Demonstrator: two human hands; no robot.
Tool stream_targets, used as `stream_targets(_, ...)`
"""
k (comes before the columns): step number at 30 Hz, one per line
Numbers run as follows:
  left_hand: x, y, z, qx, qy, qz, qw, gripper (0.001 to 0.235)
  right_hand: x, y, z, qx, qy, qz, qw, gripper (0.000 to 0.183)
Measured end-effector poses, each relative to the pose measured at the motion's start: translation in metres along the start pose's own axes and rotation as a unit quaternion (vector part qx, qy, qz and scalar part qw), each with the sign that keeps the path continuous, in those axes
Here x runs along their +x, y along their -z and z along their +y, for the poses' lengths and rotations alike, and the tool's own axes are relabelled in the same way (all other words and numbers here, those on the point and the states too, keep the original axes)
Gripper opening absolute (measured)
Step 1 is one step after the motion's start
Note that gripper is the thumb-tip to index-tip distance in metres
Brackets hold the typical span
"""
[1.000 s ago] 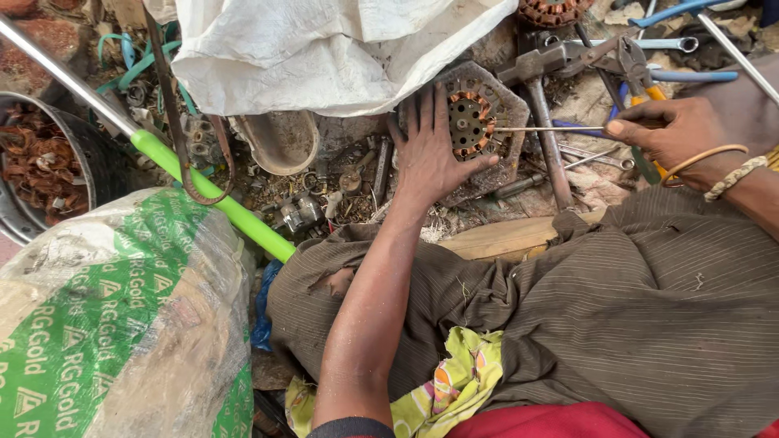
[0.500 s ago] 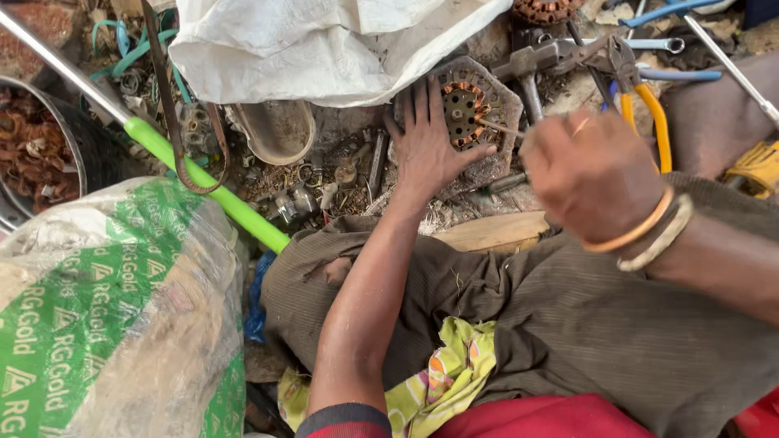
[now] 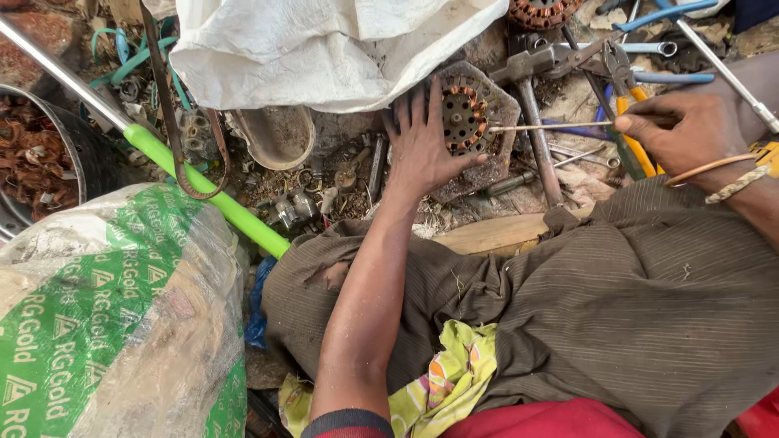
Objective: The person sits on the ground and uses pliers and a hammer to remove copper windings from a motor stator. They repeatedly pry and strike the windings to detach them from the stator core.
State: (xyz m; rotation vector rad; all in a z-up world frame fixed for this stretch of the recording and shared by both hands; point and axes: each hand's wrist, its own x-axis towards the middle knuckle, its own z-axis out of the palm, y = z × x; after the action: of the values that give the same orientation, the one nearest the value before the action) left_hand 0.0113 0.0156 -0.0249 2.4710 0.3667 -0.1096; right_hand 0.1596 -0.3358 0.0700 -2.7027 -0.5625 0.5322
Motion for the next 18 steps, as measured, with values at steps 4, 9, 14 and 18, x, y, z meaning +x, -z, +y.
stream_targets(4,0.002,-0.004,-0.006,-0.003,0.007,-0.019,1.000,0.152,0.003,0.001,-0.002,-0.002,-0.021,-0.024,0.999,0.054)
stream_targets(9,0.004,-0.010,-0.006,-0.002,0.002,-0.012,1.000,0.150,0.003,0.001,-0.011,-0.015,-0.111,-0.069,0.991,0.055)
stream_targets(14,0.002,-0.012,-0.014,0.013,0.001,-0.028,1.000,0.147,0.013,-0.015,-0.027,0.070,-0.151,-0.098,0.981,0.053)
stream_targets(18,0.003,-0.021,-0.013,0.031,-0.017,-0.008,0.999,0.146,0.015,-0.012,-0.049,0.052,-0.153,-0.121,0.979,0.046)
